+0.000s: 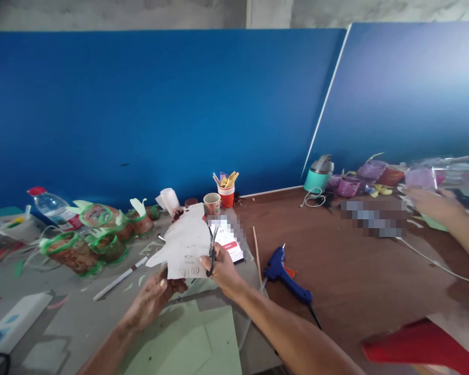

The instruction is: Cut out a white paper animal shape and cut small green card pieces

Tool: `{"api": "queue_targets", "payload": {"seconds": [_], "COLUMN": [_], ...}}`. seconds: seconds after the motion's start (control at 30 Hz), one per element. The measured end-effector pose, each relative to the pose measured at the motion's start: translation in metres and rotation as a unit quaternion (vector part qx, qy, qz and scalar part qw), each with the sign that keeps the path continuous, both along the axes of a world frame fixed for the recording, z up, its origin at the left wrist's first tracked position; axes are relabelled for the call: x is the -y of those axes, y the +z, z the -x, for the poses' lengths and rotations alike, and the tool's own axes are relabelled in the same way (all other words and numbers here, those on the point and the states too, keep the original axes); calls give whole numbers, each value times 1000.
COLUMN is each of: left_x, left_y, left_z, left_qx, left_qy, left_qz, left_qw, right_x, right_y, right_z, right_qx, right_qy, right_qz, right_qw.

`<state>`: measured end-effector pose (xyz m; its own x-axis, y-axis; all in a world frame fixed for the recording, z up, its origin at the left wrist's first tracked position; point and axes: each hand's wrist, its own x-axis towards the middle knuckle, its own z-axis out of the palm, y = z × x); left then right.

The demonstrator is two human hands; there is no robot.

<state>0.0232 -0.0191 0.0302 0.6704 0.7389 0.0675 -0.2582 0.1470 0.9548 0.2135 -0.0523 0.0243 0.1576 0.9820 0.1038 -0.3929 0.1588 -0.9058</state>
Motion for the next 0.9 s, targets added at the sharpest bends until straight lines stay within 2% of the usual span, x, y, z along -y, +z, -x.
{"api": "queue_targets", "payload": {"seconds": [0.17, 0.27, 0.4, 0.57, 0.7, 0.8, 0.9], "left_x": [1, 0, 1, 4, 5, 5, 5], "left_y": [-4, -7, -10, -12, -12, -12, -13], "left_z": [-4, -5, -4, -9, -13, -13, -12], "left_qx": [-14, -17, 9, 5, 4, -34, -108], "left_qy": [37, 59, 92, 124, 116, 110, 142], "left_qz": [5, 20, 31, 38, 25, -3, -12], "left_qw": [999, 998, 995, 992, 993, 993, 984], "right_x": [0, 0, -2, -3, -1, 1, 3], "right_y": [-3, -8, -12, -6, -2, -3, -4], "right_z": [8, 12, 15, 15, 15, 15, 16], "right_qx": [33, 62, 40, 56, 103, 148, 182], "right_qy": [-37, -34, -23, -23, -40, -44, -34], "right_qz": [-40, -38, -25, 7, 9, -3, -5], "right_qw": [998, 997, 999, 998, 994, 988, 983]}}
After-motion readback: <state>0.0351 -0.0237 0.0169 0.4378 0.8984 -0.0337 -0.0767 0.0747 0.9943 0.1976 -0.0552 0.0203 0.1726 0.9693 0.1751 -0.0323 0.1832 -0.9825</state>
